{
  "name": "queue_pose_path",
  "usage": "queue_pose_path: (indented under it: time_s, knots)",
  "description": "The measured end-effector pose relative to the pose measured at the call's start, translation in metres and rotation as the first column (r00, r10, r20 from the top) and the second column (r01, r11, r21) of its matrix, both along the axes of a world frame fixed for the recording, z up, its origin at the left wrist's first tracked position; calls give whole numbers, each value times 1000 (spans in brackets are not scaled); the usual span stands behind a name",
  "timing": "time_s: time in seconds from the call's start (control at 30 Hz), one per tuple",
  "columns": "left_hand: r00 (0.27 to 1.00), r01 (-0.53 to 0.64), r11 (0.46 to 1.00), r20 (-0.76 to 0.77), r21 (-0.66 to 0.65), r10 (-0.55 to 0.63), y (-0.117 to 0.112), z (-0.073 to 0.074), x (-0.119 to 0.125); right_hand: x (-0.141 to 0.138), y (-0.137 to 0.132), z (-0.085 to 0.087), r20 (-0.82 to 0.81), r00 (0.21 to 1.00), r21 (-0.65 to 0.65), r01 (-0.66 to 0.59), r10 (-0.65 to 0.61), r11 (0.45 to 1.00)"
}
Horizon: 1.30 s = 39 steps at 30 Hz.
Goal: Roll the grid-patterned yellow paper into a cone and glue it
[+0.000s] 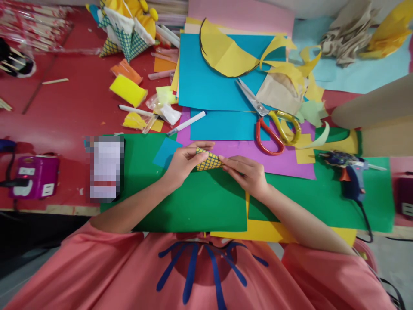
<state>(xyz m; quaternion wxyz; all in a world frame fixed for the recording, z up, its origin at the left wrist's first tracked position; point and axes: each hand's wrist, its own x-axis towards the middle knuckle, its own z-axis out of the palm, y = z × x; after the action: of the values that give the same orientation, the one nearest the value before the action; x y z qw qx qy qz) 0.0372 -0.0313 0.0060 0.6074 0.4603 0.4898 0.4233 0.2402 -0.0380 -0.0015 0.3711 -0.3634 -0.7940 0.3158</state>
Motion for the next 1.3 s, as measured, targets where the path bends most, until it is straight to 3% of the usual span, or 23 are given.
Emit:
queue_pose_path:
  time_s: [0.23,0.43,0.6,0.93,1.17,1.3]
  knots:
    - [996,76,994,55,-83,-72,-1,1,0,1,-2,1,60,998,126,-35,28,991]
    - [989,75,985,140,-153,-54,0,4,1,3,-2,0,-61,997,-83,40,-45,996]
    - [970,84,972,242,-221,-29,2,7,1,3,0,3,-56,993,-102,96,-102,990]
    - [955,154,973,278,-171,-102,5,7,-4,8,5,9,-186,972,-278,91,-146,956]
    - [986,117,992,129,-43,-110,2,5,-3,9,5,7,-192,949,-238,203,-251,950]
    - [996,74,994,-61,80,-69,-1,6,-1,6,3,6,-236,918,-360,221,-318,906]
